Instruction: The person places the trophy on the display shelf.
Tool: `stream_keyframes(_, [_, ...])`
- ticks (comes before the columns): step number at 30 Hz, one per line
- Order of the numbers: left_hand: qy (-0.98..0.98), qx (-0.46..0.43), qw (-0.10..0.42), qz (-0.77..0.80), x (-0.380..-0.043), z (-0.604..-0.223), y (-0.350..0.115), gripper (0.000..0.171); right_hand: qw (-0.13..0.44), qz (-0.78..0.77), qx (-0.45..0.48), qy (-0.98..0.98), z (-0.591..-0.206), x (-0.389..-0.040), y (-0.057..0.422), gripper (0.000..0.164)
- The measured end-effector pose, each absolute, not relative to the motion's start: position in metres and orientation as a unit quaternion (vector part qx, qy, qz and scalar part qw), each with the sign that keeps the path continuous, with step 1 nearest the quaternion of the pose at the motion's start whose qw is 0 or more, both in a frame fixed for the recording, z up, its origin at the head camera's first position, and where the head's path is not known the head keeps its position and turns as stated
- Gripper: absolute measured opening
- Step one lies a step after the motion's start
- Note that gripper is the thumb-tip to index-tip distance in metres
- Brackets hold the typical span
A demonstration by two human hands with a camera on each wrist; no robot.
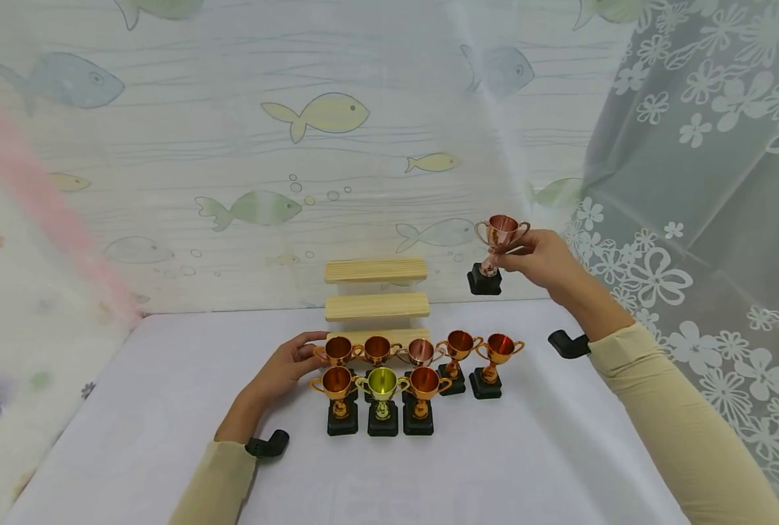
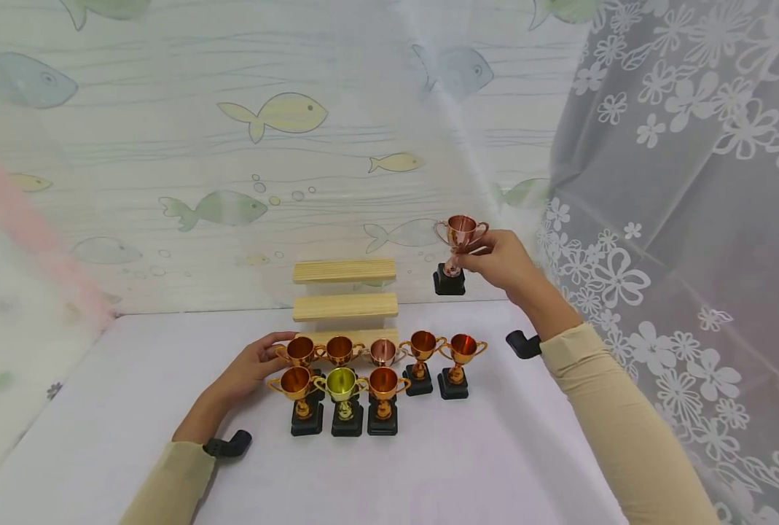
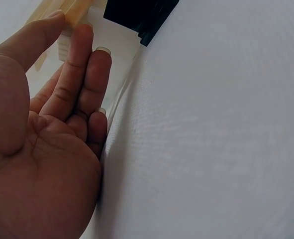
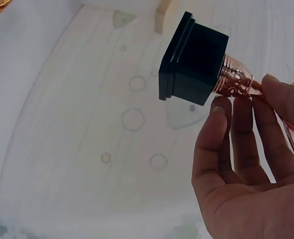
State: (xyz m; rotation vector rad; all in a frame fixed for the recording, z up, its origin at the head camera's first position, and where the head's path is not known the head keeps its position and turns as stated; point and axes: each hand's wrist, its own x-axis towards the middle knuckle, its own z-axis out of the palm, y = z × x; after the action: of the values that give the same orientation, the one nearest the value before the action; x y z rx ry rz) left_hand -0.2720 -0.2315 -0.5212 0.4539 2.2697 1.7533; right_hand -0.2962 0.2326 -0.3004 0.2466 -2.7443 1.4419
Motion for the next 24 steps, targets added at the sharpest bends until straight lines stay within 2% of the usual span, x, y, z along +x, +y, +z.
stream_keyframes(24, [0.768, 0.164, 0.116, 0.608, -0.273, -0.523, -0.232, 0.055, -0.014, 0.48, 0.099, -0.872, -0.29, -0.346, 0.146, 0.028])
